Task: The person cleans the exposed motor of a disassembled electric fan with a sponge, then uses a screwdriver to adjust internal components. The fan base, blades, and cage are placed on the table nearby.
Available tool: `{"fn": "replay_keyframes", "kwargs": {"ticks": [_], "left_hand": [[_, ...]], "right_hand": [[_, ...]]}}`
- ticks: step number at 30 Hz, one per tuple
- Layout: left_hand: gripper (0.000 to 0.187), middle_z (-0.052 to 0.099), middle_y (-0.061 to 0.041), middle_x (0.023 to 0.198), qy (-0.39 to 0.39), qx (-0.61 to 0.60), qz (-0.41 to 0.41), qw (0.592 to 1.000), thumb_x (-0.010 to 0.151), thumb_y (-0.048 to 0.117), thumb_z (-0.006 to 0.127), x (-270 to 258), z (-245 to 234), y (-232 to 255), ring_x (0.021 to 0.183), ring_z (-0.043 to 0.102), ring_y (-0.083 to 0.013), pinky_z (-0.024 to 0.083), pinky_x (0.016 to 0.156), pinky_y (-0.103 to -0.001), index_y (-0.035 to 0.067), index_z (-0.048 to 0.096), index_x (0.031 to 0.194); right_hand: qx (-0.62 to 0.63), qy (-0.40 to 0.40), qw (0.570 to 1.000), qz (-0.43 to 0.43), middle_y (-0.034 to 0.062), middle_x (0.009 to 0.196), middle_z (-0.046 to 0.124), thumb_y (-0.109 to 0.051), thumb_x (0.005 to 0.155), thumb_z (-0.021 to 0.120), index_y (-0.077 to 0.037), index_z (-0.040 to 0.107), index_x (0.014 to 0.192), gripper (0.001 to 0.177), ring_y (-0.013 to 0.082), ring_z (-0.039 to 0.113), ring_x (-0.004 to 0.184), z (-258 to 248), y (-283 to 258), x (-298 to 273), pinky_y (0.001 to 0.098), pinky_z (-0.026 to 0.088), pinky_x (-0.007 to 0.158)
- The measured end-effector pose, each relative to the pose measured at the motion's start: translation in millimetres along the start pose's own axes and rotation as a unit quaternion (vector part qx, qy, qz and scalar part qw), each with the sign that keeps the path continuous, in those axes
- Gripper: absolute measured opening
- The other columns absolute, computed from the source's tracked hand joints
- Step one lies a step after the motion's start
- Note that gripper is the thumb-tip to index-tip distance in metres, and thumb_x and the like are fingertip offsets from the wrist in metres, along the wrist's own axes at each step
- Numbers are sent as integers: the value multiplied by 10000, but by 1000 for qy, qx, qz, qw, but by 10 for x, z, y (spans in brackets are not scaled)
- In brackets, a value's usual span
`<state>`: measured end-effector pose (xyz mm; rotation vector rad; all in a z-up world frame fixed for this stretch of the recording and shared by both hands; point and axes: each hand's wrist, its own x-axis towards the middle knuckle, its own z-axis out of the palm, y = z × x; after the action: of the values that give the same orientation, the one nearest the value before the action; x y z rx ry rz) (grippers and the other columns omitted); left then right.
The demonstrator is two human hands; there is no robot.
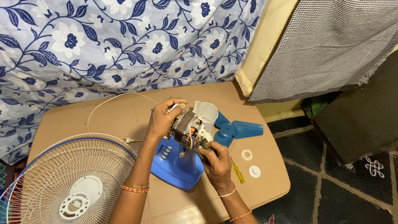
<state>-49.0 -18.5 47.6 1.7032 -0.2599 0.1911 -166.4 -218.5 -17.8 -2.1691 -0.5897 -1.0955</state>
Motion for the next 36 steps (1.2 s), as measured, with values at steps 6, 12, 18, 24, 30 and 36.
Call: {"fn": "replay_keyframes", "kwargs": {"ticks": [6,12,18,24,30,36], "left_hand": [[236,744,6,872,7,-4,-12,1000,916,204,657,-25,5,15,795,688,-67,520,738,-227,83,777,1079],[243,726,0,852,-9,-4,-17,1000,926,211,655,-32,-16,-8,785,656,-59,509,722,-225,82,782,1088],[235,730,10,905,-17,-37,-24,999,929,195,661,-34,-31,11,802,640,-49,508,731,-227,68,783,1085],[237,752,13,996,-25,-12,8,1000,935,190,642,-8,-27,-31,837,641,-55,509,776,-216,58,774,1081],[247,749,-18,1039,-49,-30,27,998,933,156,636,42,-69,-99,860,629,-75,503,796,-230,45,780,1101],[281,761,-40,1028,-73,-53,-20,996,947,163,659,67,-68,-153,897,666,-83,526,813,-234,41,771,1173]], "right_hand": [[336,137,821,441,25,1038,634,-144,929,765,-30,677,1064,197,137,549,825,215,58,-423,287,468,669],[469,38,777,419,11,1160,686,-245,882,738,-101,594,1330,491,132,610,1064,128,402,-169,270,488,943],[207,-48,952,220,129,1192,640,-220,731,897,9,665,1177,553,245,638,1100,58,231,80,338,498,970],[225,-52,946,229,115,1141,660,-246,749,893,0,697,1050,437,233,651,1093,32,241,126,339,508,954],[221,-38,946,233,113,1096,652,-255,733,906,-3,657,949,415,229,647,1007,53,161,145,339,510,909],[121,40,956,262,113,1051,613,-196,715,909,-7,586,927,430,237,636,962,118,-78,-3,342,520,870]]}}
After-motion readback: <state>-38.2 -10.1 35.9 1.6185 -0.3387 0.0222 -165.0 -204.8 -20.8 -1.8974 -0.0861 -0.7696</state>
